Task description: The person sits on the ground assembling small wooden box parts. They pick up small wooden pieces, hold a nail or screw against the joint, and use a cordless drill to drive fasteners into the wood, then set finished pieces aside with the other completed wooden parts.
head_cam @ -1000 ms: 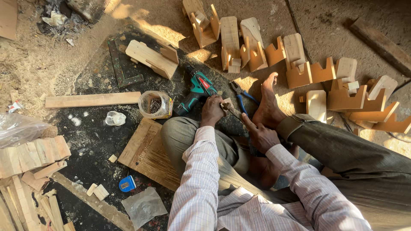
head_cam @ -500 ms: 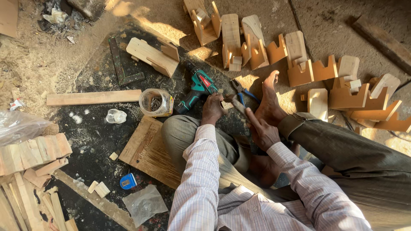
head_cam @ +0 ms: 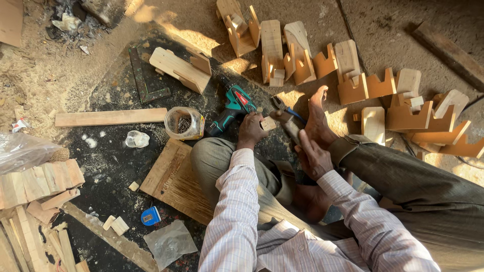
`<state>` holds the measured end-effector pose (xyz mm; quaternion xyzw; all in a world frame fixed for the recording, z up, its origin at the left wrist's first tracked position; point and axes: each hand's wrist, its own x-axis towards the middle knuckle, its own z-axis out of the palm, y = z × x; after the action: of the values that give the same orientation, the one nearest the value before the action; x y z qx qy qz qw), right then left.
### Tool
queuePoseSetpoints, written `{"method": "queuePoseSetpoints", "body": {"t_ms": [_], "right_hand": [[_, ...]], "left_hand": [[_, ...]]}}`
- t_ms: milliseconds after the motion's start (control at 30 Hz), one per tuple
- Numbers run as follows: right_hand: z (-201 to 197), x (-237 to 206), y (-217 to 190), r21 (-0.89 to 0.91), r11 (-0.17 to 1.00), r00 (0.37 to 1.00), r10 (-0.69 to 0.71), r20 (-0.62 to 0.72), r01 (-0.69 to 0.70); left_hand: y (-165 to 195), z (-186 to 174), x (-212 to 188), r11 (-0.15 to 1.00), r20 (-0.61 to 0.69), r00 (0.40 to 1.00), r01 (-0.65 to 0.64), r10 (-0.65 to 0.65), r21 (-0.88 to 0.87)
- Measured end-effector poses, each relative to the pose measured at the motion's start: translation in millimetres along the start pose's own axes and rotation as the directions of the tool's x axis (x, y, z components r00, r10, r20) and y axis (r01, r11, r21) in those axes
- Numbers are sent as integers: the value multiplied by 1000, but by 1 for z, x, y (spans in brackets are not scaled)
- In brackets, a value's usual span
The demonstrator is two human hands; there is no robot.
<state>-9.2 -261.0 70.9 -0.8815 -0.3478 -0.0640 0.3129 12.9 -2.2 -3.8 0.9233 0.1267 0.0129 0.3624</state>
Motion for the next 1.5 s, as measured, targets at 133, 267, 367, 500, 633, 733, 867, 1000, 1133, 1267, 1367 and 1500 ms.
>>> {"method": "queuePoseSetpoints", "body": {"t_ms": [133,267,367,500,633,733,867,1000,1133,1267,1367,1500], "right_hand": [[7,5,4,-363,925,878,265,398,-114],[4,0,6,-148,986,989,92,119,-74],[3,-3,3,-199,976,966,133,220,-89],[4,5,1,-393,915,874,260,411,-87],[1,7,1,-95,995,995,48,89,-39],[3,5,1,-162,985,980,90,177,-62],[6,5,4,-312,949,925,163,343,-51],[3,-2,0,-126,989,993,93,77,-83],[2,7,-2,-281,959,944,119,308,-29],[-4,7,-6,-249,965,953,154,261,-88],[-5,9,-6,-120,993,995,25,95,-13],[3,12,-4,-434,896,844,305,441,-97]], "left_hand": [[3,-4,2,1000,-29,1000,10,-10,-14],[4,-6,1,1000,23,999,24,-24,-2],[4,-3,-1,1000,15,1000,13,-13,22],[3,-1,1,999,-89,996,-21,18,-30],[2,-3,4,999,-61,997,-44,42,-30],[3,-4,3,999,-41,999,-11,10,-31],[5,-6,1,1000,-21,1000,-4,3,-17],[3,-5,-3,997,-31,999,-15,13,-71],[3,-3,0,999,-47,998,-36,36,6],[2,-4,-1,1000,-17,1000,-9,9,-16],[2,-5,2,998,-48,997,-57,56,-24],[3,-6,2,998,-61,997,-47,44,-38]]}}
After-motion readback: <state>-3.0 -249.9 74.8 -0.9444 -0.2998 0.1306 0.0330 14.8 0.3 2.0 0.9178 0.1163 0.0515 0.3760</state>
